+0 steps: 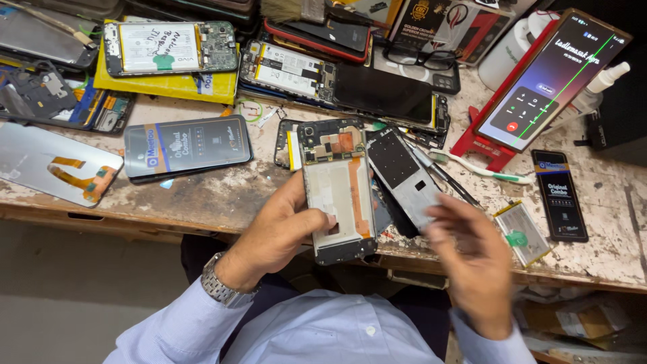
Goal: The person disassembles a smartphone, removes the battery, and cleans the internal frame using a brush. They then apply adhesive along the edges of the frame and handle a yellow battery component, preparing it for installation.
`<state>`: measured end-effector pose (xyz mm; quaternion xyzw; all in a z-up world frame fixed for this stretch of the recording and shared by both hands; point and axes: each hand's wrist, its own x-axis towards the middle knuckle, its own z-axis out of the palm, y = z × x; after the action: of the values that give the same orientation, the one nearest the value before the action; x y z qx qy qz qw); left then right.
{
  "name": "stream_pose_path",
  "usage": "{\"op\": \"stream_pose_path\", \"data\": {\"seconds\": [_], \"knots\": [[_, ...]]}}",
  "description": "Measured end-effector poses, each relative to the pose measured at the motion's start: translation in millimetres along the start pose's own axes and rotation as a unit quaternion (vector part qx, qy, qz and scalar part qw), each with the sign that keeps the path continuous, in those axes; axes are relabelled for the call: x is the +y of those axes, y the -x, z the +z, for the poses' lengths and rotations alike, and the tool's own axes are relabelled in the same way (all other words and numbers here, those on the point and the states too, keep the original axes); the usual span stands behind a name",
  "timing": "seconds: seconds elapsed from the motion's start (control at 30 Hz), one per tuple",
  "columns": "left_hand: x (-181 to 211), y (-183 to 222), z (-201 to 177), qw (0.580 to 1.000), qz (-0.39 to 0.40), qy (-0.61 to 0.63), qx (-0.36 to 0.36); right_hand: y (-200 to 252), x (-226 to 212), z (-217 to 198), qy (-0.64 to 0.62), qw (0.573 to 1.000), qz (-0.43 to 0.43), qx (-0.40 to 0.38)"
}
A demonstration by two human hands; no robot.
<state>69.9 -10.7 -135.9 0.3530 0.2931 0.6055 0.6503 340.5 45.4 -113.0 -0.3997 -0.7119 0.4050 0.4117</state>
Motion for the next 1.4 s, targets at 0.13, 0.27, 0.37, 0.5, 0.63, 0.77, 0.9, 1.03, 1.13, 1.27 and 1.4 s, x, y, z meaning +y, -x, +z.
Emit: {"op": "stream_pose_path", "data": {"seconds": [0.13,0.27,0.37,0.5,0.63,0.77,0.9,1.03,1.13,1.27,1.4], "knots": [[-7,6,-3,0.999,0.019,-0.036,0.012,-14,-17,32,-0.132,0.974,0.120,-0.143],[-7,11,-6,0.999,0.006,-0.035,0.018,-12,-16,48,-0.214,0.948,0.159,-0.174],[-5,11,-3,0.999,0.009,-0.020,0.032,-9,-13,50,-0.225,0.947,0.162,-0.163],[7,14,0,0.995,0.002,-0.063,0.083,-10,-13,47,-0.217,0.954,0.153,-0.140],[12,17,-4,0.995,0.017,-0.060,0.081,-10,-15,45,-0.208,0.959,0.144,-0.127],[13,17,-5,0.994,0.027,-0.065,0.088,-12,-15,46,-0.212,0.957,0.152,-0.129],[13,16,-4,0.993,0.034,-0.056,0.094,-15,-12,45,-0.248,0.948,0.131,-0.151],[16,16,-2,0.992,0.051,-0.069,0.095,-18,-12,47,-0.257,0.944,0.133,-0.156],[16,16,-3,0.989,0.060,-0.086,0.105,-20,-14,51,-0.247,0.943,0.161,-0.155],[13,13,-6,0.986,0.077,-0.092,0.116,-24,-17,54,-0.217,0.950,0.154,-0.164],[5,9,-10,0.983,0.103,-0.096,0.119,-26,-16,56,-0.224,0.951,0.153,-0.146]]}}
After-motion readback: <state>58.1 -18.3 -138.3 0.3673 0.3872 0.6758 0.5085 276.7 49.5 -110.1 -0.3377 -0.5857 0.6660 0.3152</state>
